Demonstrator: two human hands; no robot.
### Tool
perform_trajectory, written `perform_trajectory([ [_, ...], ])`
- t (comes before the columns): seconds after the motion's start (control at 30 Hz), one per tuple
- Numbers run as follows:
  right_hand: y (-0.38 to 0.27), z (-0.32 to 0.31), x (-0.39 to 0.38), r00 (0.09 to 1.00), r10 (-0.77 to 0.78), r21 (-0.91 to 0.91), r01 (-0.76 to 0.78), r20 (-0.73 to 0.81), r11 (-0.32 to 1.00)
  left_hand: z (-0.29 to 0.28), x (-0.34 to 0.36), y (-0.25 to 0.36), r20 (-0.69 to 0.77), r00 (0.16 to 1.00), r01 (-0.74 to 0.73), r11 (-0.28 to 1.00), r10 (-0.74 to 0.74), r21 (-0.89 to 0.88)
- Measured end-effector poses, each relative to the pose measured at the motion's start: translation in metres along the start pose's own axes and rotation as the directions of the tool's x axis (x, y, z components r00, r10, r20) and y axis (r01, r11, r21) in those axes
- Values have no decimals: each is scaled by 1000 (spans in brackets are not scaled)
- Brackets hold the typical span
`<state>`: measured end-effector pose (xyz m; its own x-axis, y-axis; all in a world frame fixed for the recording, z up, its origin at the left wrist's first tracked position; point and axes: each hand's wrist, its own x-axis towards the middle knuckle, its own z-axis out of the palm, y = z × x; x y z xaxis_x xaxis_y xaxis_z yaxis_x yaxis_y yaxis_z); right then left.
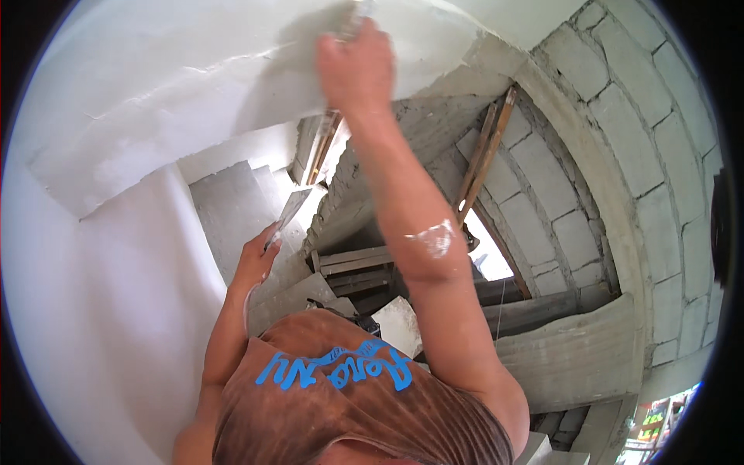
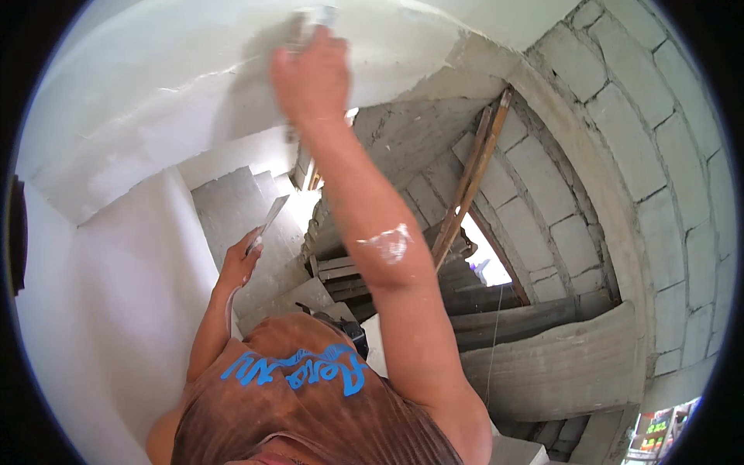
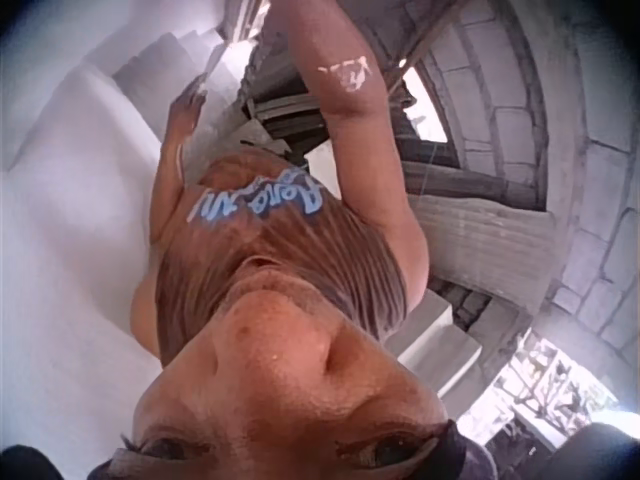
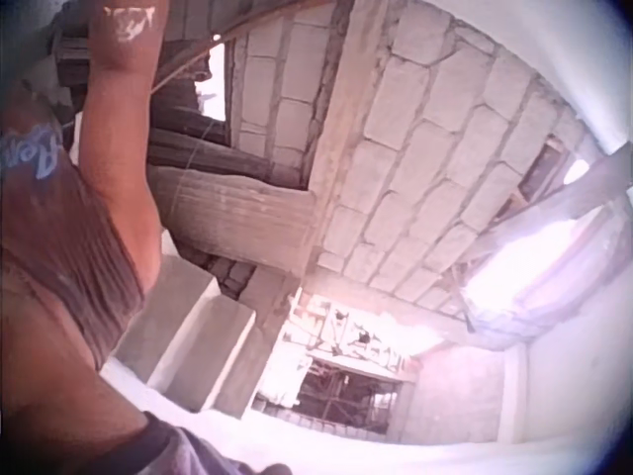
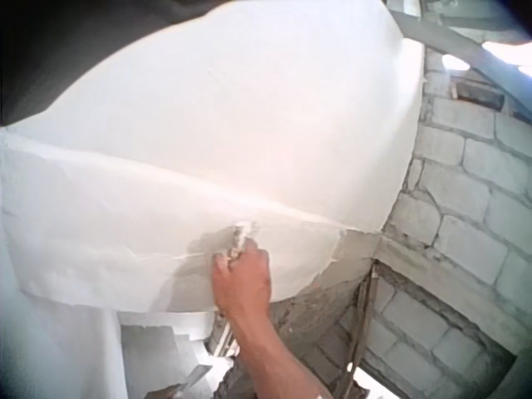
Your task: The person transfers plaster between putty knives and applies and smooths the plaster onto the wall and ceiling surfaces.
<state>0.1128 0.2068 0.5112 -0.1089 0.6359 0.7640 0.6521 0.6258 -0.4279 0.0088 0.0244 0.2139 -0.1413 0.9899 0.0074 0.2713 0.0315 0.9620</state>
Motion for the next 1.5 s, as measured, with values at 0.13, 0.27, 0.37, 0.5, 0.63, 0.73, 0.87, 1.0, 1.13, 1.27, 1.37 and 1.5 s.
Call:
perform_trajectory([
  [0.13, -92, 27, -47, 979, -55, 115, 33, 194, 993, 12, 12, -5, 87, 996, 32, 999, -36, 38],
  [0.27, -119, 9, -68, 937, -136, 232, 61, 321, 971, 20, 6, 11, 63, 998, -36, 995, 30, 93],
  [0.37, -83, -36, -86, 869, -266, 564, -18, 416, 825, 6, -20, 12, 30, 971, 237, 945, -237, -226],
  [0.5, 10, -68, -126, 889, -399, 938, -84, 223, 335, -9, -64, 25, -65, 951, 162, 666, -303, -728],
  [0.63, 71, -48, -138, 565, -822, 934, 251, 72, 254, -16, -92, 61, -82, 988, -14, 446, -134, -895],
  [0.73, 88, -29, -149, 397, -916, 902, 368, 65, 224, -5, -108, 73, -78, 993, -47, 310, -89, -950],
  [0.87, 131, 5, -135, 429, -859, 880, 244, 280, 408, 28, -140, 86, -83, 996, -84, 60, 25, -995],
  [1.0, 175, 55, -173, 450, -538, 700, -496, 713, 514, 43, -154, 125, -376, 923, -373, 437, 84, -818],
  [1.13, 138, 63, -197, 226, -418, 149, -967, 880, -208, 46, -156, 141, -605, 781, -256, 963, 154, -85],
  [1.27, 108, 54, -213, 126, -625, -46, -967, 770, -252, 54, -169, 149, -599, 786, 258, 800, 153, 542],
  [1.37, 66, 14, -162, 150, -704, 66, -987, 694, -146, 53, -193, 131, -758, 642, 418, 775, 118, 474],
  [1.5, -29, -59, -55, 315, -939, 950, 309, -138, -36, 66, -218, 77, -907, 415, 429, 864, 72, 265],
])
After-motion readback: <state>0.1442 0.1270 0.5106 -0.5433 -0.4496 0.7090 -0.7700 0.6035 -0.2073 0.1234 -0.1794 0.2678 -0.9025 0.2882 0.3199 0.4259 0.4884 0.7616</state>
